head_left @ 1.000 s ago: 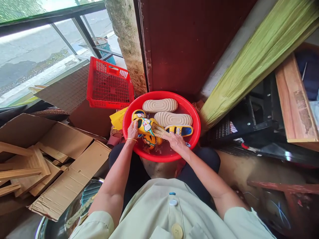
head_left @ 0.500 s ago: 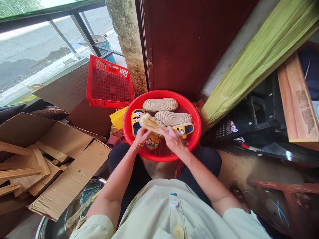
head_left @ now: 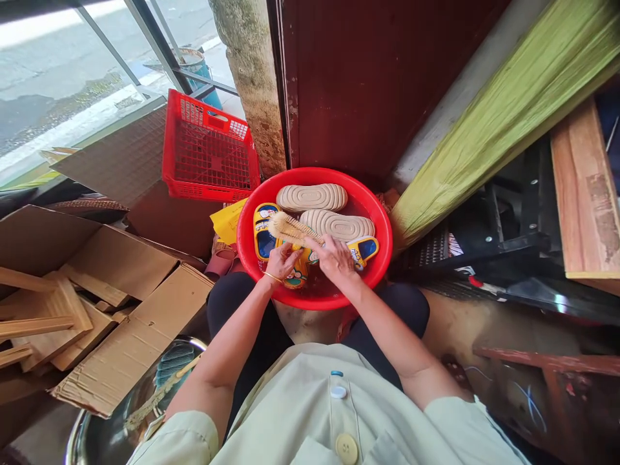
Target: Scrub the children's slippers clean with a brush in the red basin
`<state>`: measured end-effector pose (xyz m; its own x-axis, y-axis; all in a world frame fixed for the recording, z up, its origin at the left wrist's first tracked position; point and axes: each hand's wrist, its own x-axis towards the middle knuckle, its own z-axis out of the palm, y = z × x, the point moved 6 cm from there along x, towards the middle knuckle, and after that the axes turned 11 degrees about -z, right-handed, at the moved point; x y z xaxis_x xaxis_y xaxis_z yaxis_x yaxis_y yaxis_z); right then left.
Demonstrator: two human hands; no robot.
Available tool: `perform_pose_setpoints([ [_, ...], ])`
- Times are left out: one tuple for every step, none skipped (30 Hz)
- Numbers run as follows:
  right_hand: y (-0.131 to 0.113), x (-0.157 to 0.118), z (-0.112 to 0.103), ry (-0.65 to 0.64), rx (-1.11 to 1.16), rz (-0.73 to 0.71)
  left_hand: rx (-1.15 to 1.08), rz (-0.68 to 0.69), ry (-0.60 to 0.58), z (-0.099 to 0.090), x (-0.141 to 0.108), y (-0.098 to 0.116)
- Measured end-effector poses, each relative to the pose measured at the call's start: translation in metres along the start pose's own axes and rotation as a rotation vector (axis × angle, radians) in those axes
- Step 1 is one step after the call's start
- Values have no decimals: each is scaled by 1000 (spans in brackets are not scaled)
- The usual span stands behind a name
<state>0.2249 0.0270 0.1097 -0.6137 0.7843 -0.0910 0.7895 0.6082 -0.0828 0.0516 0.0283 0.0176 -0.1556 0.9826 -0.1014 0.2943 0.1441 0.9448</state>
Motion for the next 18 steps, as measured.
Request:
perform_pose_setpoints([
  [9,0,3,-12,-1,46,1,23,-31,3,-1,0],
  [23,-2,6,-26,3,112,-31,41,-68,5,-2,1],
  [39,-5,9,-38,11,175,-87,48,-95,6,-2,2],
  [53,-8,12,-41,36,197,-153,47,-109,5,-2,3],
  [67,-13,15,-18,66,210,-220,39,-107,2,0,4],
  [79,-19,19,11,95,219,-280,27,-86,-2,4,5],
  [87,-26,24,28,128,224,-331,12,-49,-7,9,5],
  [93,-33,30,41,158,238,-373,-6,1,-14,16,6],
  [96,-40,37,43,182,262,-404,-28,57,-20,23,5],
  [97,-46,45,38,197,297,-420,-57,110,-26,30,4],
  [97,-51,52,34,205,343,-426,-87,160,-30,37,2],
  [95,-54,60,32,209,389,-424,-114,200,-33,44,-1],
  [94,-56,66,33,215,431,-418,-130,225,-33,50,-3],
  [93,-56,72,39,231,462,-412,-133,237,-32,55,-6],
  [93,-56,76,52,262,483,-407,-121,235,-30,58,-8],
  [96,-54,78,76,303,498,-405,-96,224,-26,61,-9],
  [101,-53,79,113,350,506,-400,-62,208,-23,62,-11],
  [106,-51,77,164,397,498,-389,-25,189,-20,62,-12],
])
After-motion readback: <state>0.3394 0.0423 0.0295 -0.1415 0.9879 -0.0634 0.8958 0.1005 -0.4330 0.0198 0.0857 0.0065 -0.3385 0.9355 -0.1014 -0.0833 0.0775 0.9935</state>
